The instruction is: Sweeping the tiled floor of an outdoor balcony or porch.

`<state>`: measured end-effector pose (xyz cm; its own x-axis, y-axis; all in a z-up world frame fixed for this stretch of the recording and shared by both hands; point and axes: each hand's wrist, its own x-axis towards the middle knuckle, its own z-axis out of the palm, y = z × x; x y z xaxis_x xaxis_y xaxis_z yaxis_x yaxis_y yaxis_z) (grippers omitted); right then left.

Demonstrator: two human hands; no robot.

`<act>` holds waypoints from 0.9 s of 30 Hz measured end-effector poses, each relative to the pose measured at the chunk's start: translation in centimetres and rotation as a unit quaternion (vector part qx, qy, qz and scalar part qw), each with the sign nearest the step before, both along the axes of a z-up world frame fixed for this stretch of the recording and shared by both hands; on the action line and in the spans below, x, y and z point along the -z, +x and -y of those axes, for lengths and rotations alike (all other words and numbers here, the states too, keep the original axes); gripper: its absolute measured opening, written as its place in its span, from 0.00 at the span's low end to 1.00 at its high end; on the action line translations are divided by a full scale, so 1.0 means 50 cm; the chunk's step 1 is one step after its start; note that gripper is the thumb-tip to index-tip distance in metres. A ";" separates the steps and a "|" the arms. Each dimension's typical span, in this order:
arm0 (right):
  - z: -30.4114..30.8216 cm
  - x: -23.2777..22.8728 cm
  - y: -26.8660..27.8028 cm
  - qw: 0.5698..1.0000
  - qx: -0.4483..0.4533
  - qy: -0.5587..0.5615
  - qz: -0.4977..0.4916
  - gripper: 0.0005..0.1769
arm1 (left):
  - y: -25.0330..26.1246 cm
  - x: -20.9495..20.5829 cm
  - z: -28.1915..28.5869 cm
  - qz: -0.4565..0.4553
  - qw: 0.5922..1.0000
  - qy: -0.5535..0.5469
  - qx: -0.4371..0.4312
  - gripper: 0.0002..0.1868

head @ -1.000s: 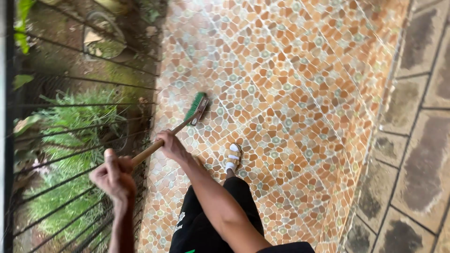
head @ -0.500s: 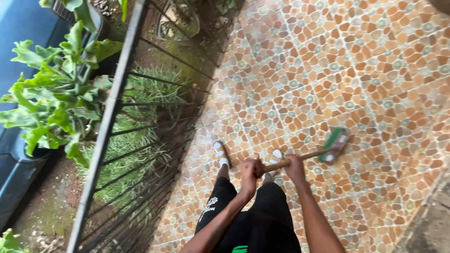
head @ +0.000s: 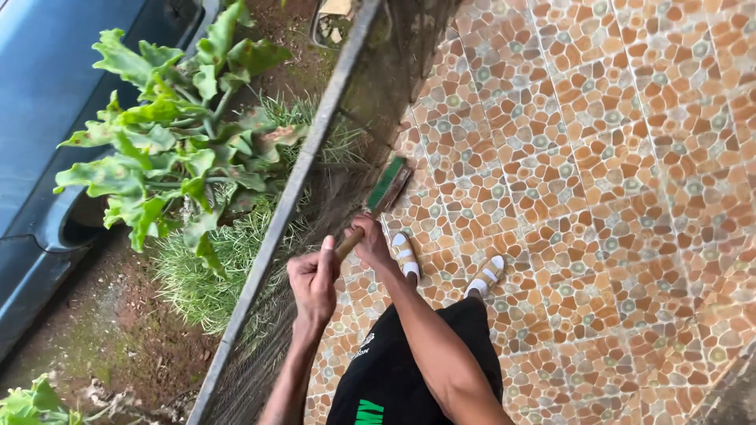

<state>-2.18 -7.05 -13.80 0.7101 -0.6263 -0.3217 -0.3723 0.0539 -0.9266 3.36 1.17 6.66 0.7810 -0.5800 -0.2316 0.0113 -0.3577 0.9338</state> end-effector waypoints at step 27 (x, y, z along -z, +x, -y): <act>-0.129 0.188 0.015 0.934 0.170 0.219 0.227 0.17 | -0.002 -0.039 -0.023 0.037 0.987 -0.012 0.154 0.35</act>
